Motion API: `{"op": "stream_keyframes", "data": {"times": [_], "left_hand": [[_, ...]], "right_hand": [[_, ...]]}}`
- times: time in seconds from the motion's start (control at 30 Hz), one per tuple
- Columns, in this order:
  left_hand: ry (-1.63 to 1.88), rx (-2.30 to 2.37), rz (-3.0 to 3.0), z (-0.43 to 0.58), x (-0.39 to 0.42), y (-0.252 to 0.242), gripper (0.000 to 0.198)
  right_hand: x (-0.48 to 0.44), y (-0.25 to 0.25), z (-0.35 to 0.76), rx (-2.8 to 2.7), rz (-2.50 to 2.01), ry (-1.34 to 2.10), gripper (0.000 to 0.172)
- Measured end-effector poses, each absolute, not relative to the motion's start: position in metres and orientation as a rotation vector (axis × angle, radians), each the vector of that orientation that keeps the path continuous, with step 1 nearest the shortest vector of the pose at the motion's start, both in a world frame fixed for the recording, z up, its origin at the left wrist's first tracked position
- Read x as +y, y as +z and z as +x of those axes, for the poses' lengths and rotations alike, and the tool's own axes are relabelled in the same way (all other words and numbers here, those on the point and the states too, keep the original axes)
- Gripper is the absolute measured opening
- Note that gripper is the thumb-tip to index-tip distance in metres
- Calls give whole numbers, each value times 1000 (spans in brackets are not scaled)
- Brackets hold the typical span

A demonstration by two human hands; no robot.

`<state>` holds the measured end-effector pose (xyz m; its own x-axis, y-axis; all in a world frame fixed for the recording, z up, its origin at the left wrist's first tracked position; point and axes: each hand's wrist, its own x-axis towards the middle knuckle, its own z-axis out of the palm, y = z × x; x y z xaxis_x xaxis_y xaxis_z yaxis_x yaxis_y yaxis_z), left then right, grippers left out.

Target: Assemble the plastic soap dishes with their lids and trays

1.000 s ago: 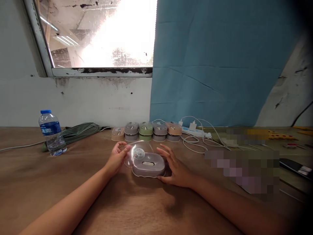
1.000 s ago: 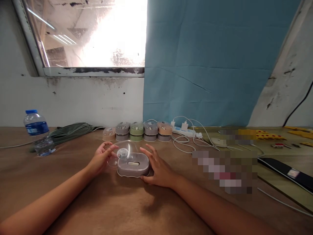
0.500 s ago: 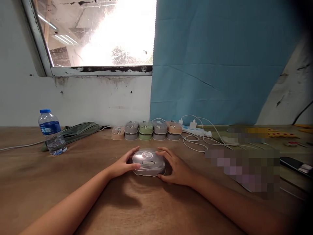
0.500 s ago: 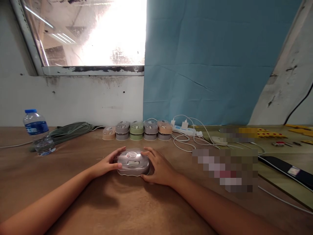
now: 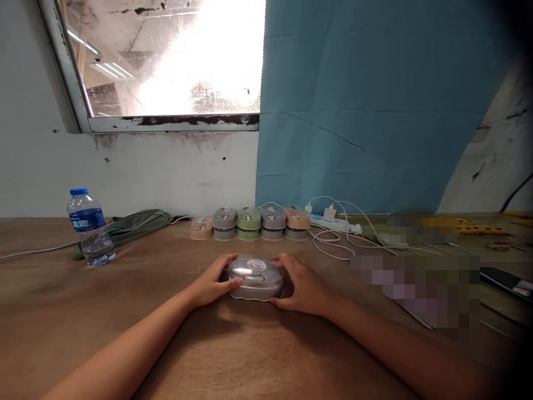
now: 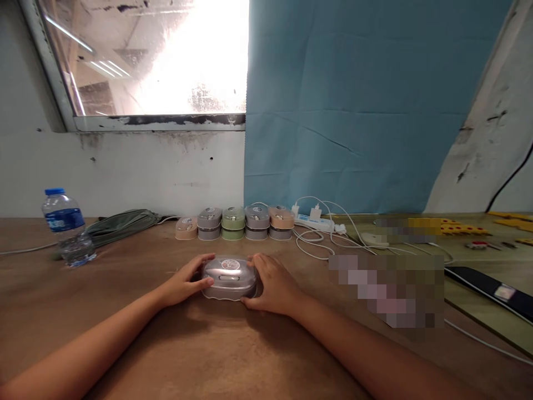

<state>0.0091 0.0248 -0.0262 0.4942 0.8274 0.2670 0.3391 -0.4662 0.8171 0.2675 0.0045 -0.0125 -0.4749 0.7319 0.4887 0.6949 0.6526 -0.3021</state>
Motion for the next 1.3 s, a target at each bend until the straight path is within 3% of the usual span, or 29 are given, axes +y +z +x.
{"op": "stream_keyframes", "data": {"times": [0.13, 0.3, 0.67, 0.9, 1.0, 1.2, 1.3], "left_hand": [[803, 895, 2179, 8, 23, -24, 70], [782, 839, 2225, 1, 24, -24, 89], [798, 882, 2153, -4, 29, -25, 76], [719, 939, 2228, 1, 22, -21, 91], [746, 898, 2220, 2, 22, -18, 88], [1090, 911, 2211, -21, 28, -10, 81], [1542, 1201, 2107, -40, 43, -9, 79]], "right_hand": [[6, -14, 269, -2288, -1177, 86, 44], [6, -18, 269, -2299, -1049, 157, 49], [4, -18, 270, -2397, -867, 196, 65], [4, -14, 271, -2439, -810, 314, 63], [3, -16, 270, -2441, -808, 330, 64], [8, -23, 272, -2253, -887, 286, 82], [11, -24, 275, -2116, -876, 274, 60]]}}
